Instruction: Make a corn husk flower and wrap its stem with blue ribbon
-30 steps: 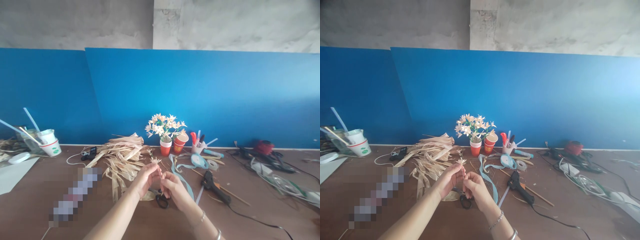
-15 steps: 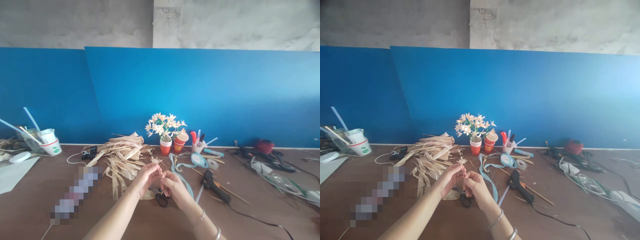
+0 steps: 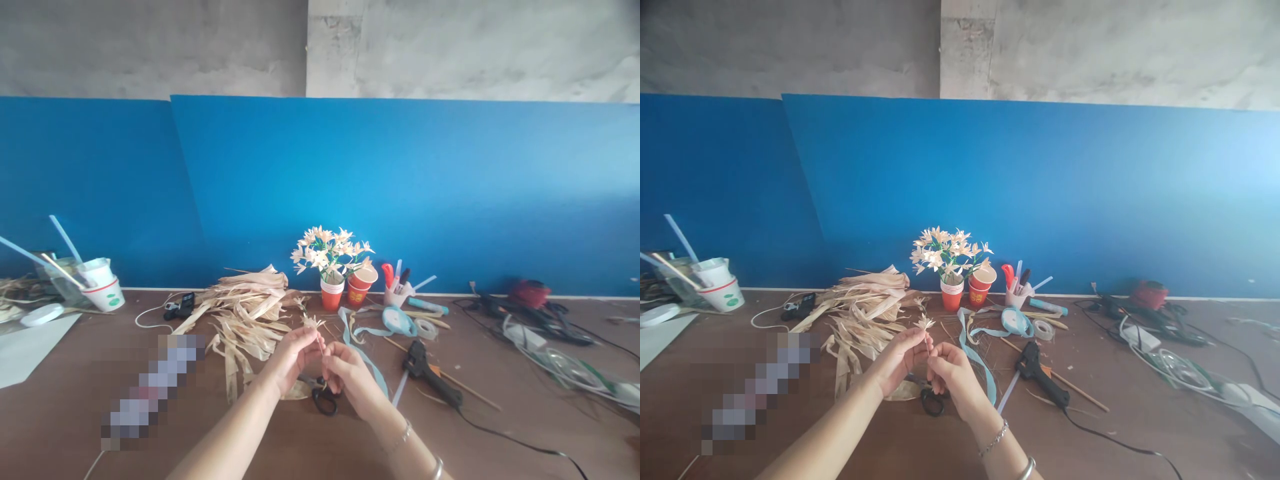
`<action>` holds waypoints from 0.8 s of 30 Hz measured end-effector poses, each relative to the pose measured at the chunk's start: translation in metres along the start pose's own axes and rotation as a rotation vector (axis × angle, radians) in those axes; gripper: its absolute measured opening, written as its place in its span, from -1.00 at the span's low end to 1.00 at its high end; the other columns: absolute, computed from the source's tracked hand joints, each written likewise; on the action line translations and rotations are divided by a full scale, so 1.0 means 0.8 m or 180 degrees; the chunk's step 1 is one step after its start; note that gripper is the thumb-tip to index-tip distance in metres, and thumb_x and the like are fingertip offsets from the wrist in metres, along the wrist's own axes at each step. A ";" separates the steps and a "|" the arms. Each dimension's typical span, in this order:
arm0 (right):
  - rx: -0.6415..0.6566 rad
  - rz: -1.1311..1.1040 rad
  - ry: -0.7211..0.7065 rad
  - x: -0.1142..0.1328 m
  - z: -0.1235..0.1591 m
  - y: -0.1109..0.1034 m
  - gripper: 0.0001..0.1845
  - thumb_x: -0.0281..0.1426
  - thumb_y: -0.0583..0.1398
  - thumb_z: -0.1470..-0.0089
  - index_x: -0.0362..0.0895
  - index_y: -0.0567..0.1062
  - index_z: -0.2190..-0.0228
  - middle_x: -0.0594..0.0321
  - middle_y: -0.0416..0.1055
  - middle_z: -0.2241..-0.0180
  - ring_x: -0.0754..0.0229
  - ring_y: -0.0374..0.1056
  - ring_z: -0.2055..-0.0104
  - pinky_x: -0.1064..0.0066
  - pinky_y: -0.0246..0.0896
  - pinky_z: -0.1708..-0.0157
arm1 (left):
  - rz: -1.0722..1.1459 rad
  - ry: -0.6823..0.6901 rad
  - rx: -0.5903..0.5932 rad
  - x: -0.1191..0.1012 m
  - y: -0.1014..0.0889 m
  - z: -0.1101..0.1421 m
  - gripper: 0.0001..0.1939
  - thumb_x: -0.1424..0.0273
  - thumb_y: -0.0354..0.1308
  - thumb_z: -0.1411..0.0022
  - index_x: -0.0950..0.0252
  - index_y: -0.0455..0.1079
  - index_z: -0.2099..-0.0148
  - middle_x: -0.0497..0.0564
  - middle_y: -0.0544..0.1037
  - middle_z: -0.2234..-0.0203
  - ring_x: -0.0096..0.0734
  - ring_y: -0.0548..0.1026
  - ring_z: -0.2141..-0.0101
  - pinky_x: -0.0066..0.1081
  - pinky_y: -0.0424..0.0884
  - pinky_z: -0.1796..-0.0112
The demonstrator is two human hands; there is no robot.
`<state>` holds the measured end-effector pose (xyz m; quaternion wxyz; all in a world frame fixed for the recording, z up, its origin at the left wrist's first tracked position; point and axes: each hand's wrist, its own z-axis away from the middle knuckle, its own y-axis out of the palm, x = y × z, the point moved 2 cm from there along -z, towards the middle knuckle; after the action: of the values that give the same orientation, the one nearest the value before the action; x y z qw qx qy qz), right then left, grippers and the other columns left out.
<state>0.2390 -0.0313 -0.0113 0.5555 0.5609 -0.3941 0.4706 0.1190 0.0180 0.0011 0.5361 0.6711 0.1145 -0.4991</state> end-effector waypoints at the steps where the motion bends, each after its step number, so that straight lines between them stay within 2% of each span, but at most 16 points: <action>1: -0.0003 0.0003 0.0003 0.000 0.000 0.000 -0.73 -0.23 0.24 0.11 -0.13 0.28 0.51 0.42 0.32 0.69 0.45 0.07 0.76 0.57 -0.19 0.74 | -0.0010 -0.0005 -0.0010 0.000 0.000 0.000 -0.81 0.36 0.30 -0.05 0.40 0.43 0.40 0.01 0.49 0.48 -0.50 0.48 0.43 -0.53 0.39 0.33; 24: 0.0036 -0.0105 -0.0036 -0.003 -0.001 -0.004 -0.79 -0.29 0.22 0.07 -0.13 0.29 0.50 0.43 0.32 0.69 0.45 0.05 0.76 0.57 -0.21 0.73 | 0.0100 -0.0033 -0.0043 0.001 -0.002 -0.001 -0.82 0.38 0.31 -0.04 0.41 0.44 0.39 0.02 0.52 0.47 -0.50 0.50 0.42 -0.55 0.42 0.34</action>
<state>0.2414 -0.0302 -0.0142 0.5579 0.5731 -0.3852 0.4604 0.1187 0.0192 -0.0005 0.5490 0.6666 0.1045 -0.4933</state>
